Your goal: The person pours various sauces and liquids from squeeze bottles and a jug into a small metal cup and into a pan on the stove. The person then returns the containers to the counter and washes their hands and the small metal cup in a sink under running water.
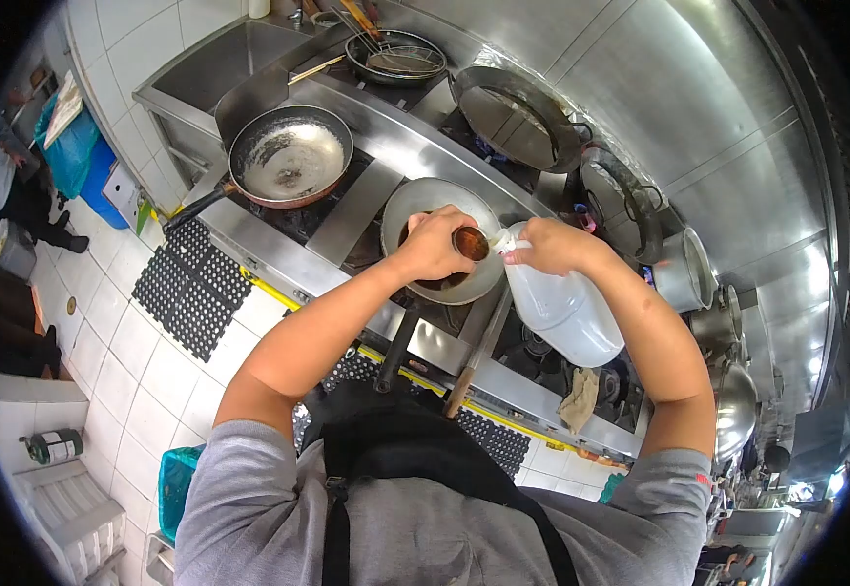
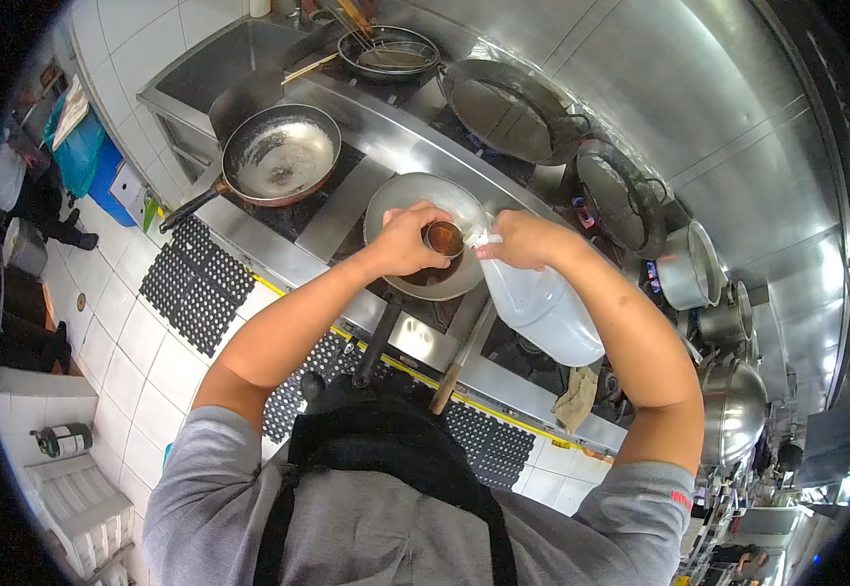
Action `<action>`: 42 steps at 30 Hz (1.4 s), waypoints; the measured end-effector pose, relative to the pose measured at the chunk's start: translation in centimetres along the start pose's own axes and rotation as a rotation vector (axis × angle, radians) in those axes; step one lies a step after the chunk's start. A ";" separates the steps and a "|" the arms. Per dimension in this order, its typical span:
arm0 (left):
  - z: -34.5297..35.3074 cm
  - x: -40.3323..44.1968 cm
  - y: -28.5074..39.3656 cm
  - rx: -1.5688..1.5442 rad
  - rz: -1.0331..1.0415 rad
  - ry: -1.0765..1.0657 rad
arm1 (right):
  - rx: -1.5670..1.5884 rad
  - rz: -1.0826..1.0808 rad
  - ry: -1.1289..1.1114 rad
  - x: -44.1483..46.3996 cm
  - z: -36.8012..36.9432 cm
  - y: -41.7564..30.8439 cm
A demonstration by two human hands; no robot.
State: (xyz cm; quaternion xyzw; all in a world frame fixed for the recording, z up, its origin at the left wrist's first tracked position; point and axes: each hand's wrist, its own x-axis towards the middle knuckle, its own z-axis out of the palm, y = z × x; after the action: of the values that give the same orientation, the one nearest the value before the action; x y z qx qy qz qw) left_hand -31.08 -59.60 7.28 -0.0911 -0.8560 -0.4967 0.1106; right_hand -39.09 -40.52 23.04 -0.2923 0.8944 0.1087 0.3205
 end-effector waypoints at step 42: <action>7.1 2.7 0.9 0.875 -0.328 -0.052 | 0.987 -0.334 0.616 -15.7 18.4 19.7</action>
State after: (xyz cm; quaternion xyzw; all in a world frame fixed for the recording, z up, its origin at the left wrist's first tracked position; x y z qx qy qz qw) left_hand -34.12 -52.83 5.34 0.0882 -0.9906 -0.0978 0.0371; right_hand -31.61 -10.48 18.94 -0.2634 0.8330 -0.4604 0.1572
